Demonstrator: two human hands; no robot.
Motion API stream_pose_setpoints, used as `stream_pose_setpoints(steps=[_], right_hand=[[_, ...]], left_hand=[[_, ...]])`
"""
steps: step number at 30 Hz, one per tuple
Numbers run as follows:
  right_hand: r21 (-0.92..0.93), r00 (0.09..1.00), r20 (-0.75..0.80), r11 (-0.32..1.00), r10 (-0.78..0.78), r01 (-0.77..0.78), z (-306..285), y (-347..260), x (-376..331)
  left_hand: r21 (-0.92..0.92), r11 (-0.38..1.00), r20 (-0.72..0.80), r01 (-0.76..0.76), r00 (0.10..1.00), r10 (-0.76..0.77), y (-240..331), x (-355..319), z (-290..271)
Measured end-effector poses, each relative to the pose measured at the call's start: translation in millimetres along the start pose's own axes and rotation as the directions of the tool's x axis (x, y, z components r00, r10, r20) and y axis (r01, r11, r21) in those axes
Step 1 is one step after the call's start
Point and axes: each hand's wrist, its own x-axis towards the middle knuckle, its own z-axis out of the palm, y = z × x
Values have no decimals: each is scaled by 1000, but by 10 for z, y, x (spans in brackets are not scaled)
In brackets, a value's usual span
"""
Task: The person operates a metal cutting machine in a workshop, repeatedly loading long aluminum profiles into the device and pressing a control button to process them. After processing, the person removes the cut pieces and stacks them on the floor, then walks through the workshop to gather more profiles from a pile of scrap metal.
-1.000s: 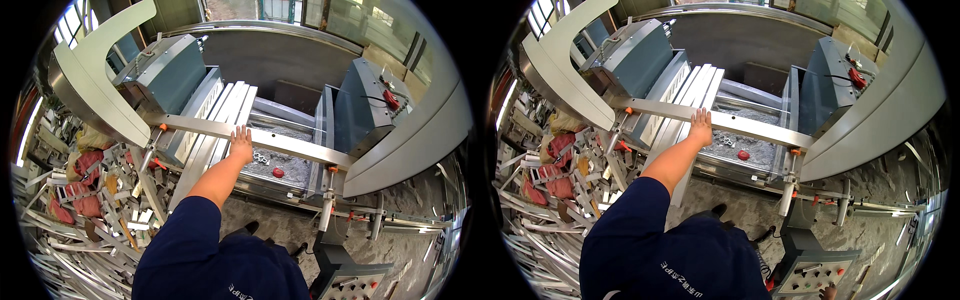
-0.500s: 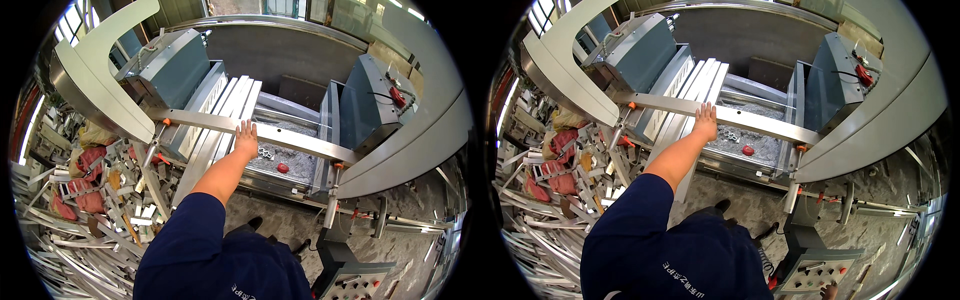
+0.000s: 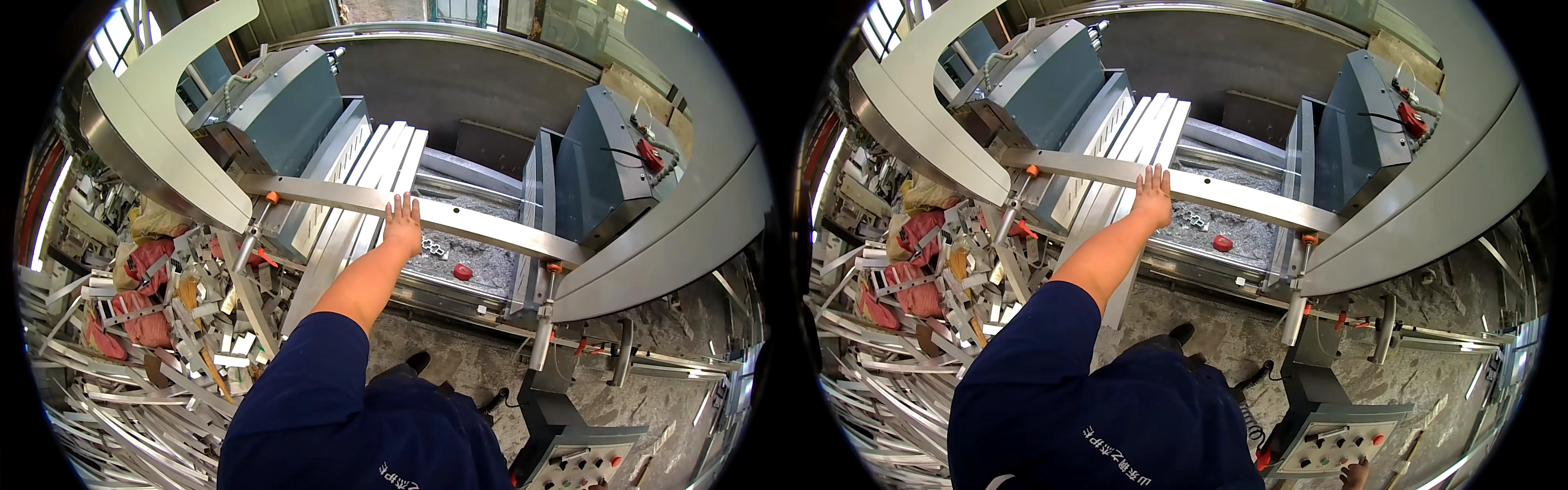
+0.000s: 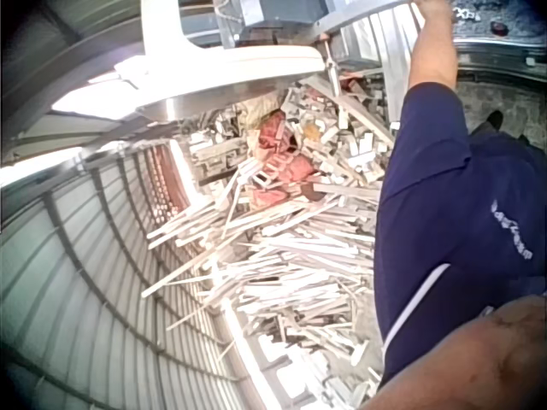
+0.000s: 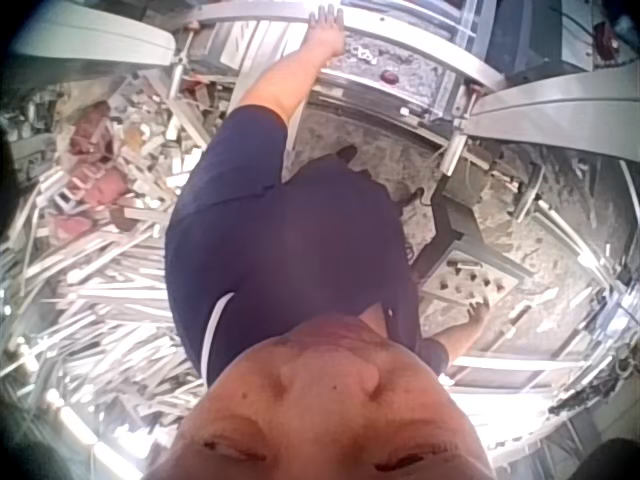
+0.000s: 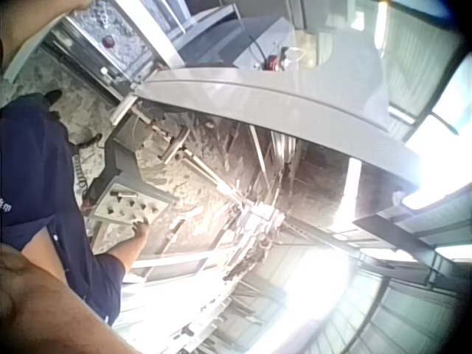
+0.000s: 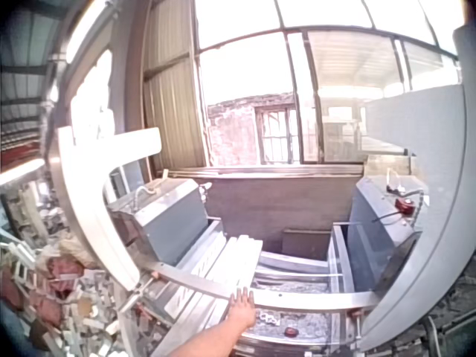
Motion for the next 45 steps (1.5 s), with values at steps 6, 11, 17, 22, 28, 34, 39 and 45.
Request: stream_pose_setpoints(steps=[6,11,17,22,28,34,39,45], right_hand=[[3,1000,7,1000,-6,6,-18,4,-5],[2,1000,20,1000,-6,6,-55,19,-2],[-34,997,39,997,-69,70,-2,42,-27],[-49,1000,17,999,18,-17,-17,-83,-34],[-53,1000,6,998,16,-16,30,-117,-10],[-58,1000,16,998,10,-9,-10,-37,-4],[-60,999,35,998,-18,20,-70,48,30],[-40,1000,29,999,-9,10,3,-18,68]], left_hand=[[5,1000,-20,6,1000,-6,-17,39,58],[18,1000,30,-7,1000,6,-14,-18,-42],[6,1000,12,-18,1000,18,-24,37,45],[-16,1000,-38,-9,999,8,-51,34,120],[10,1000,-4,14,1000,-14,-26,16,26],[-5,1000,-20,20,1000,-20,-41,9,39],[39,999,14,20,1000,-21,-9,46,52],[17,1000,7,22,1000,-22,-23,46,53]])
